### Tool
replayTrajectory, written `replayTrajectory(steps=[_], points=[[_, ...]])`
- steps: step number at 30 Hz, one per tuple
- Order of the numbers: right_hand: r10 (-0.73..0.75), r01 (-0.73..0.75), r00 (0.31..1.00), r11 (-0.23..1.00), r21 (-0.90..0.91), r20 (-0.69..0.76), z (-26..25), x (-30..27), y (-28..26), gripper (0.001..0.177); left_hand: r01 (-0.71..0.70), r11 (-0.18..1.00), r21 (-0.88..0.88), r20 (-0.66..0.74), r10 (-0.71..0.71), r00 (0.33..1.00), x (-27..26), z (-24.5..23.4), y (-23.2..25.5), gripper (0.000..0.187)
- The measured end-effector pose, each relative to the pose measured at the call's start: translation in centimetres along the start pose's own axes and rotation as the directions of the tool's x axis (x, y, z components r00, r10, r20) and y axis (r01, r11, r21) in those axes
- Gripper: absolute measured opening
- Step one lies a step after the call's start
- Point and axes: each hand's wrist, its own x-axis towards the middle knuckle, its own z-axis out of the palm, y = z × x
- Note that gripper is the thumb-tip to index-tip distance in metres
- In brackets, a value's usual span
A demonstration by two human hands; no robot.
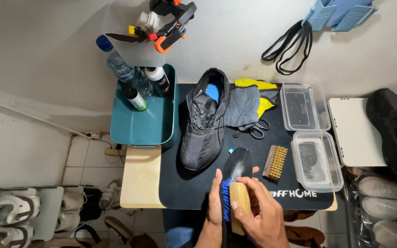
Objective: Cleaning a shoe insole by brushing it with multiple types of brushes and wiping it with a cloth.
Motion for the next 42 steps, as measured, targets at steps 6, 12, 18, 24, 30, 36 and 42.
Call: replayTrajectory(steps=[6,12,18,24,30,36,42], points=[[0.121,-0.137,0.96,0.99,-0.047,-0.251,-2.1,4.6,0.2,0.044,-0.073,0.996,-0.055,0.079,0.078,0.994,0.2,0.9,-2.7,0.076],[0.037,-0.052,0.982,0.996,-0.076,-0.184,-1.2,2.0,-0.2,0.045,-0.046,0.999,0.015,0.012,0.046,0.999,0.5,0.3,-1.3,0.079],[0.091,-0.092,0.995,0.995,0.037,0.045,-0.5,0.6,0.0,0.046,0.128,0.966,-0.226,-0.041,-0.141,0.989,0.3,-0.1,-0.6,0.085],[0.018,-0.066,0.949,0.988,-0.142,-0.316,-2.4,6.9,0.7,0.045,-0.123,0.986,0.109,-0.056,0.129,0.99,0.9,-1.2,-2.0,0.067],[0.147,-0.042,0.887,0.969,0.242,-0.437,-4.4,6.6,2.5,0.045,-0.147,0.977,0.151,0.106,0.132,0.986,0.9,0.1,1.2,0.087],[0.288,-0.247,0.923,0.952,0.181,-0.257,-4.2,4.5,2.8,0.055,-0.148,0.983,0.11,0.061,0.142,0.988,0.6,0.8,1.6,0.084],[0.408,-0.267,0.863,0.869,0.417,-0.299,-7.1,5.2,6.9,0.057,-0.242,0.936,0.254,0.104,0.223,0.969,-0.8,0.9,3.3,0.089]])
